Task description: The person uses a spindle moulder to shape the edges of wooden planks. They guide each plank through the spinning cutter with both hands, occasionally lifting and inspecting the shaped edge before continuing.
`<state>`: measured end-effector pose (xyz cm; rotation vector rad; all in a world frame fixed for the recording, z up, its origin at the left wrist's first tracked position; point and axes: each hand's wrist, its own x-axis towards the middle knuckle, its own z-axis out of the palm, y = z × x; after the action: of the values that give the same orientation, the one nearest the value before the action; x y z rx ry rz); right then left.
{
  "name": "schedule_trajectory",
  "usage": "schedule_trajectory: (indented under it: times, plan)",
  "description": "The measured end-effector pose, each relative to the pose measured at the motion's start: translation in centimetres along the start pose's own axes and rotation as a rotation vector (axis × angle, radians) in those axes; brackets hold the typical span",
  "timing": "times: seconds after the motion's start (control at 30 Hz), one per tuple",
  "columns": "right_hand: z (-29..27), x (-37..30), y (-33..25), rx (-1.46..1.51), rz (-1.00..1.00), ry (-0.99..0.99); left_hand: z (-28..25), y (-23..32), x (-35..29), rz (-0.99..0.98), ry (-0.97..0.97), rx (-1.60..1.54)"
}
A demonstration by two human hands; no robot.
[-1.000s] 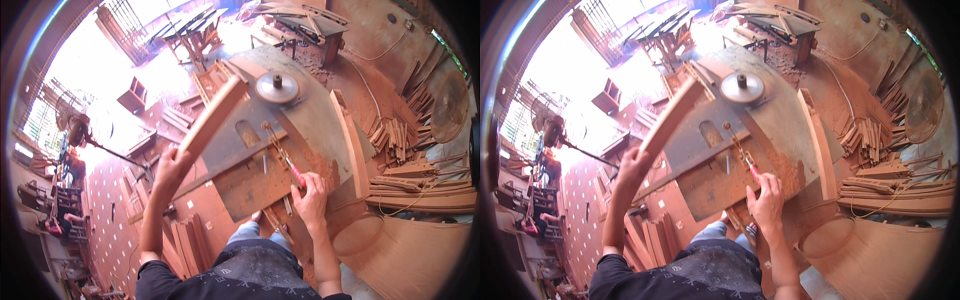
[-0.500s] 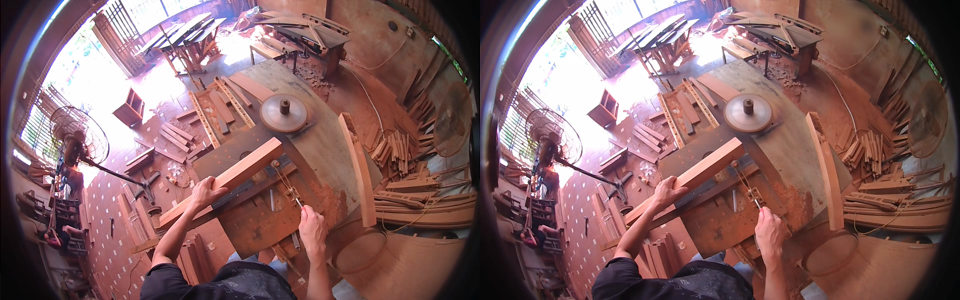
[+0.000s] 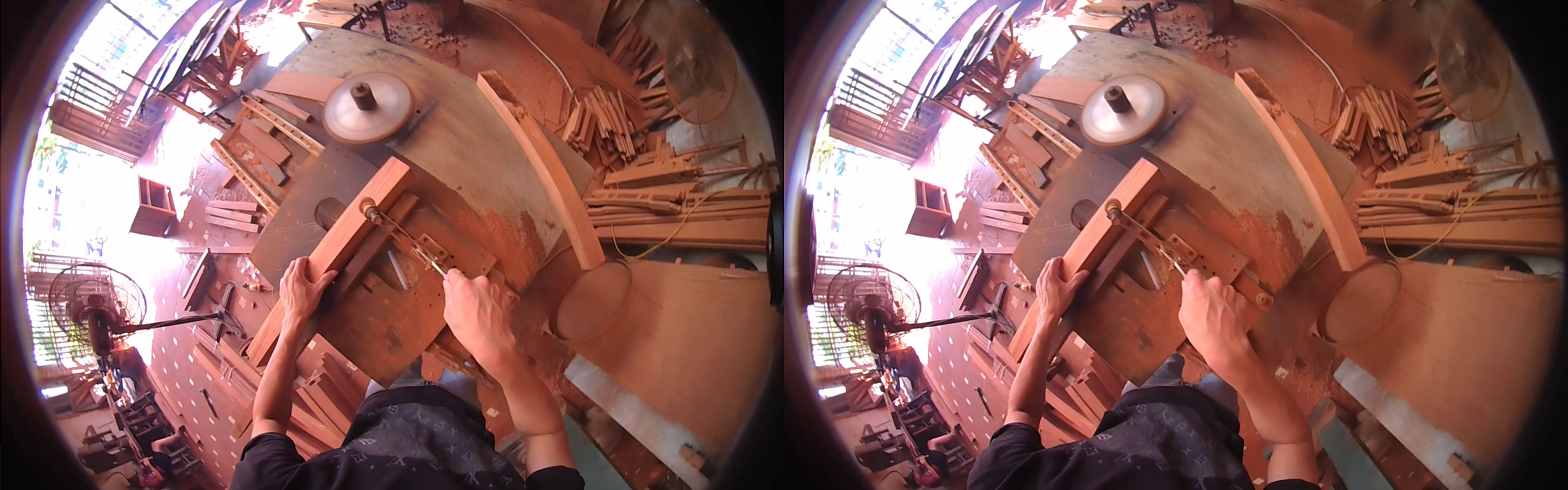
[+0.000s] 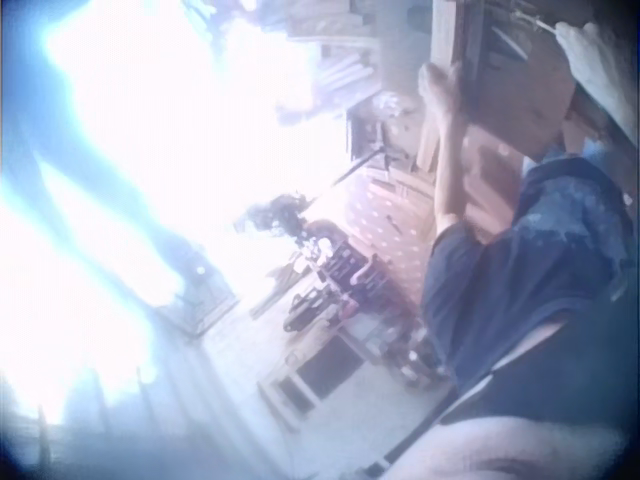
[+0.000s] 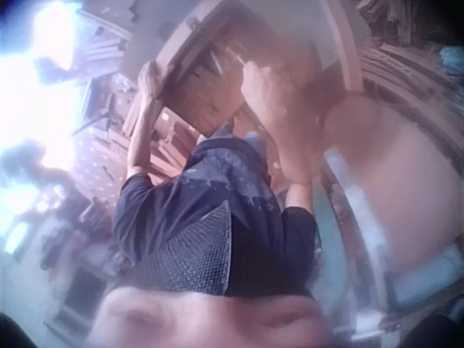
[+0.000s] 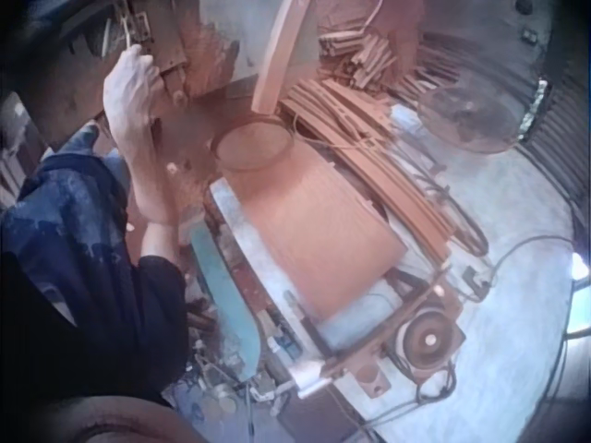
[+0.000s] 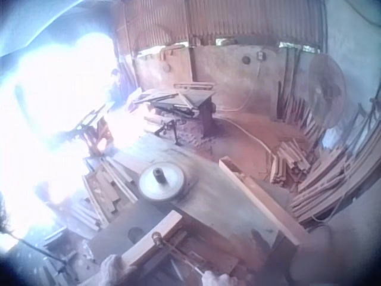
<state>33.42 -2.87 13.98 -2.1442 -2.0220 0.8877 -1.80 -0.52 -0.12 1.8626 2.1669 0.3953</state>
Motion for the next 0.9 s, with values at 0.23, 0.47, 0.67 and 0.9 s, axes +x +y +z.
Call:
schedule_trajectory:
  times: [0.23, 0.47, 0.67, 0.9]
  plan:
    - [0.8, 0.3, 0.6, 0.003, -0.019, 0.006, 2.5, 1.1, -0.7, 0.047, 0.085, 0.123]
    - [0.8, 0.5, 0.7, 0.022, -0.05, 0.027, 2.9, 1.0, -0.8, 0.099, 0.114, 0.152]
    - [1.1, 0.7, 1.1, 0.043, -0.065, 0.017, 2.9, 2.6, 0.3, 0.032, 0.026, 0.171]
    - [1.1, 0.9, 1.3, 0.049, -0.079, 0.002, 2.8, 3.1, 0.6, -0.024, 0.003, 0.139]
